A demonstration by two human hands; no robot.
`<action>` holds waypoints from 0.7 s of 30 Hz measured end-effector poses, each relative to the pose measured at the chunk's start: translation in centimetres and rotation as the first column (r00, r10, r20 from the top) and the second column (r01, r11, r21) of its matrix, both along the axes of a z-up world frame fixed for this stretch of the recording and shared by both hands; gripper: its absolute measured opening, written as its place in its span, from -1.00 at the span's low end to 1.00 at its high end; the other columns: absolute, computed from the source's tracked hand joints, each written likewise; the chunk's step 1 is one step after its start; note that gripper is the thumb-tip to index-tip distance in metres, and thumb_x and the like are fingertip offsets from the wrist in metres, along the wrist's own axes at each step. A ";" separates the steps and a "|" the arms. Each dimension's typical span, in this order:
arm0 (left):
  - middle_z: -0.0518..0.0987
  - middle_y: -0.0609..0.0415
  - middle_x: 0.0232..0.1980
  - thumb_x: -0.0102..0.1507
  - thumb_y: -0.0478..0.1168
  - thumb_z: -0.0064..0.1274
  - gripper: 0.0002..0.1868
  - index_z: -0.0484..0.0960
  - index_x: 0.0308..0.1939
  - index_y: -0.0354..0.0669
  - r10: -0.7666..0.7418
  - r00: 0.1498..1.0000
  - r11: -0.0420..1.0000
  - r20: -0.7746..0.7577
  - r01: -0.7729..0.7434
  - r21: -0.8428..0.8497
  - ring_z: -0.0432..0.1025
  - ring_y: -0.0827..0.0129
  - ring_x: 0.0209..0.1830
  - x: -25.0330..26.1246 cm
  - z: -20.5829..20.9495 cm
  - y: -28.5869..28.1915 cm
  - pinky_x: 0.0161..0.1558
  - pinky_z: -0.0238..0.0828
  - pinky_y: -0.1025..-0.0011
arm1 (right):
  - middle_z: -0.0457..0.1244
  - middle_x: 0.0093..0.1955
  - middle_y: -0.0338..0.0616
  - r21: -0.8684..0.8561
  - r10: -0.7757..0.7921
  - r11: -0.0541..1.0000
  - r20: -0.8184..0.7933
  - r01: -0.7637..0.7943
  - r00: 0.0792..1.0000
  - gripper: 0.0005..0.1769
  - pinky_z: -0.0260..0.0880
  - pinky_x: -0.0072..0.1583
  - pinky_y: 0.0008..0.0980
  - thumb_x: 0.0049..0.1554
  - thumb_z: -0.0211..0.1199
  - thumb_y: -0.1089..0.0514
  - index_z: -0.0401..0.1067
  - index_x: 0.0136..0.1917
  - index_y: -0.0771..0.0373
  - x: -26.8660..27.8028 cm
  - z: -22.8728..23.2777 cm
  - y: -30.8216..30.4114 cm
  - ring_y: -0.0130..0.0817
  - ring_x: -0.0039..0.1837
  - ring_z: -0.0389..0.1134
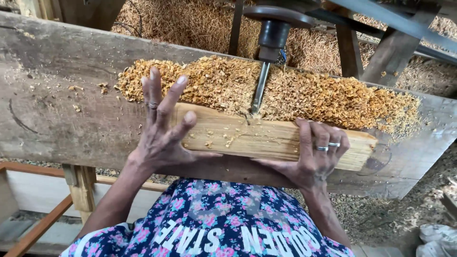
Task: Drilling a slot into a wooden block using a drill press
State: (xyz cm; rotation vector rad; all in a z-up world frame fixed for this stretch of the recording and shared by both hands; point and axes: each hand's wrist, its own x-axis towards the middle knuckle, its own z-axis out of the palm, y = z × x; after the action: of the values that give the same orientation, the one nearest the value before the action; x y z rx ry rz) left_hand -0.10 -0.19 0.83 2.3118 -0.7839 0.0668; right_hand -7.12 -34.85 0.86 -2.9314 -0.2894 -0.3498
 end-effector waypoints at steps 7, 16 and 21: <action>-0.21 -0.03 0.84 0.28 0.70 0.26 0.36 -0.38 0.79 0.54 -0.001 1.000 1.000 -0.024 0.002 0.023 -0.43 -0.28 0.85 0.2 0.8 -1.0 0.77 -0.53 -0.53 | 0.33 0.10 0.05 0.024 0.008 1.000 0.030 -0.009 1.000 0.24 0.20 0.29 0.05 0.02 0.00 -0.84 0.61 0.25 0.37 0.0 0.6 -0.3 -0.02 0.15 0.34; -0.34 -0.01 0.86 0.33 0.70 0.23 0.34 -0.46 0.78 0.59 -0.062 0.996 0.997 -0.066 0.059 -0.052 -0.44 -0.30 0.87 -1.0 -1.0 -5.7 0.79 -0.51 -0.61 | 0.34 0.13 0.11 0.024 -0.003 1.000 0.030 0.002 1.000 0.19 0.18 0.28 0.05 0.03 0.12 -0.74 0.62 0.28 0.42 -1.5 0.6 -4.8 0.05 0.18 0.33; -0.33 -0.03 0.87 0.39 0.74 0.02 0.37 -0.68 0.76 0.37 -0.038 0.997 0.994 -0.060 0.044 0.097 -0.49 -0.03 0.90 -0.8 0.9 -1.6 0.83 -0.74 -0.14 | 0.29 0.13 0.07 0.012 0.007 1.000 -0.031 -0.006 1.000 0.25 0.16 0.28 0.06 -0.06 0.16 -0.84 0.52 0.31 0.35 -1.8 -0.4 -1.2 0.01 0.17 0.26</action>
State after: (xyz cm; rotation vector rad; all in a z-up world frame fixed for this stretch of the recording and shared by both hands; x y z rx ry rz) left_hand -0.87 -1.74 1.72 2.3775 -0.8213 -0.0582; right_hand -8.91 -36.10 0.47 -2.9208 -0.2915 -0.3044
